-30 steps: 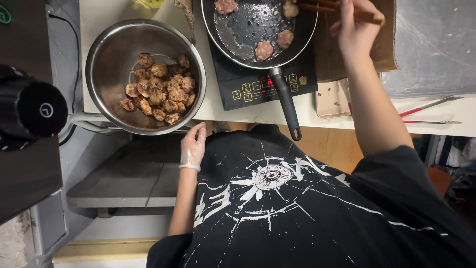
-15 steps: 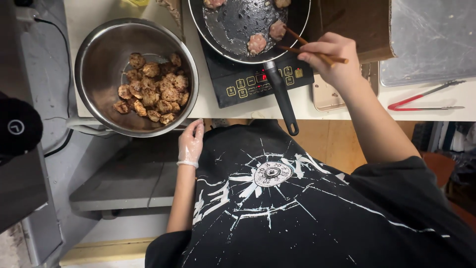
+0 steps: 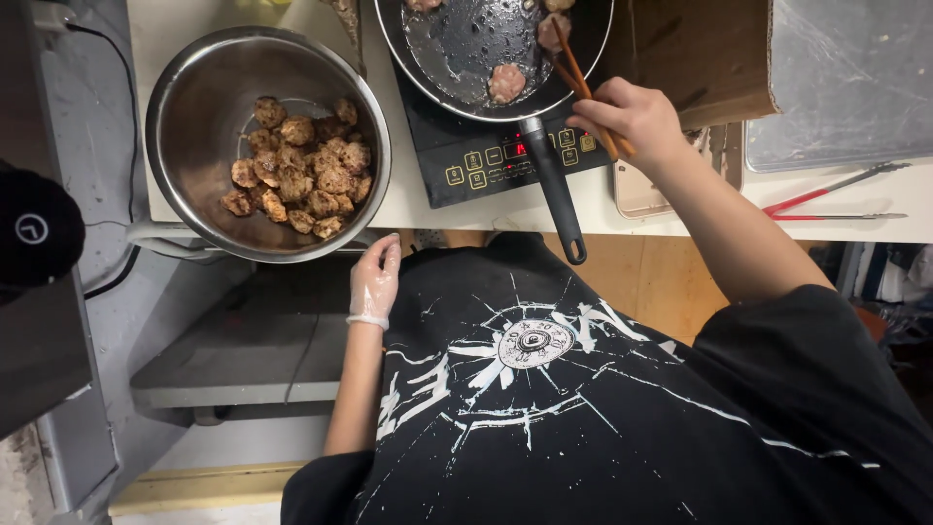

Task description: Frying and flipping meatballs in a pan on a stove using chopsticks and tongs.

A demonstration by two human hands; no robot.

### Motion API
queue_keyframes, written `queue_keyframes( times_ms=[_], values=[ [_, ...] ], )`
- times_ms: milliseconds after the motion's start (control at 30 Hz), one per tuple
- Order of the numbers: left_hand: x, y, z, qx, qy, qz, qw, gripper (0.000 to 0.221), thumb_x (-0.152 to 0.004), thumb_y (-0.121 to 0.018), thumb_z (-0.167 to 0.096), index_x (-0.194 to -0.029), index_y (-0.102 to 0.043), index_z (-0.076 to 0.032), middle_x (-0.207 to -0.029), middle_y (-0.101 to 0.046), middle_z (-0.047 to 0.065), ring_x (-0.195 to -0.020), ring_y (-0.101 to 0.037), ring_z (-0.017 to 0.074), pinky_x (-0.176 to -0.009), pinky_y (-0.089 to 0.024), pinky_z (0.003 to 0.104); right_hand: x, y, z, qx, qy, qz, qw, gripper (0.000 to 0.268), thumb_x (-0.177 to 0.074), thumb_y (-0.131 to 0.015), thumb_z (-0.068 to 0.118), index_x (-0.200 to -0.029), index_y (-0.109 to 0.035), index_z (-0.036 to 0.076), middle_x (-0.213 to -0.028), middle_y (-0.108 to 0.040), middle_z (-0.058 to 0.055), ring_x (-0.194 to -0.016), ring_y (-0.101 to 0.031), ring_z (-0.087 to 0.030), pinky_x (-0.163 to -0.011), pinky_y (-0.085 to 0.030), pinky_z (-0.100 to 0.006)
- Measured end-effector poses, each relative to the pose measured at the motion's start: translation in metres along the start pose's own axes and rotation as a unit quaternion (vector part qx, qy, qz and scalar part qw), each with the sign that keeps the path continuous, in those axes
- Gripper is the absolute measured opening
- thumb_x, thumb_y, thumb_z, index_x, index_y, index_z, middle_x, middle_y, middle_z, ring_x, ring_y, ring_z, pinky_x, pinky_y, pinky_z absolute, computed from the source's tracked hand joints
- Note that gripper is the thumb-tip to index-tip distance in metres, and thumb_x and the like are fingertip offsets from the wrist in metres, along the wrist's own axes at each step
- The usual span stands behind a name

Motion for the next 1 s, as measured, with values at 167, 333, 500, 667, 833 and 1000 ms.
queue_keyframes(
  times_ms=[167, 333, 500, 667, 833, 1000],
  values=[
    [0.003, 0.002, 0.0, 0.011, 0.011, -0.006, 1.0, 0.028, -0.099, -0.065, -0.025, -0.119, -0.072, -0.007, -0.113, -0.076, 0.014, -0.102, -0.074, 0.0264, -0.089, -0.055, 0.035, -0.002, 0.006, -0.001, 0.03, 0.014, -0.02, 0.999, 0.02, -0.097, -0.089, 0.022, -0.108, -0.079, 0.01, -0.094, -0.065, -0.007, -0.076, -0.067, -0.024, -0.064, -0.054, -0.035],
    [0.004, 0.002, 0.001, 0.008, 0.024, -0.002, 1.0, 0.028, -0.099, -0.065, -0.026, -0.12, -0.072, -0.008, -0.113, -0.076, 0.014, -0.101, -0.074, 0.0261, -0.088, -0.055, 0.035, 0.003, 0.018, -0.016, 0.029, -0.02, -0.047, 0.998, 0.017, -0.101, -0.088, 0.018, -0.11, -0.077, 0.008, -0.098, -0.066, -0.008, -0.082, -0.069, -0.023, -0.071, -0.057, -0.034],
    [0.002, 0.001, -0.001, 0.0, 0.01, 0.002, 1.0, 0.028, -0.099, -0.065, -0.027, -0.12, -0.072, -0.009, -0.112, -0.076, 0.015, -0.102, -0.074, 0.0278, -0.088, -0.055, 0.037, 0.002, 0.013, -0.017, -0.021, -0.067, -0.042, 0.997, 0.016, -0.101, -0.088, 0.019, -0.108, -0.079, 0.009, -0.096, -0.067, -0.008, -0.084, -0.07, -0.025, -0.071, -0.057, -0.036],
    [-0.002, -0.001, 0.0, -0.003, 0.009, 0.001, 1.0, 0.028, -0.099, -0.065, -0.027, -0.119, -0.072, -0.008, -0.111, -0.076, 0.016, -0.101, -0.074, 0.0285, -0.089, -0.055, 0.037, 0.004, -0.002, -0.012, 0.004, -0.049, -0.035, 0.998, 0.02, -0.097, -0.089, 0.024, -0.109, -0.08, 0.012, -0.094, -0.065, -0.007, -0.078, -0.068, -0.024, -0.067, -0.056, -0.035],
    [-0.003, -0.002, -0.003, -0.015, -0.016, -0.005, 1.0, 0.028, -0.099, -0.066, -0.026, -0.118, -0.073, -0.007, -0.112, -0.075, 0.018, -0.105, -0.072, 0.0304, -0.09, -0.054, 0.038, 0.004, -0.009, -0.015, 0.051, -0.006, -0.036, 0.998, 0.019, -0.095, -0.089, 0.025, -0.107, -0.08, 0.014, -0.088, -0.062, -0.006, -0.071, -0.065, -0.022, -0.059, -0.053, -0.034],
    [-0.003, 0.001, -0.009, 0.004, 0.033, 0.007, 0.999, 0.029, -0.098, -0.065, -0.027, -0.118, -0.072, -0.007, -0.111, -0.076, 0.016, -0.102, -0.074, 0.0286, -0.09, -0.055, 0.037, 0.001, -0.006, -0.019, 0.053, 0.013, -0.045, 0.998, 0.019, -0.096, -0.089, 0.023, -0.109, -0.078, 0.014, -0.09, -0.061, -0.004, -0.073, -0.065, -0.021, -0.06, -0.053, -0.033]
  ],
)
Point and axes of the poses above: each hand's wrist, its own x-axis away from the middle knuckle, its own y-axis out of the back of the hand, z = x × y, the point moved 6 cm from there along -x, towards the middle knuckle
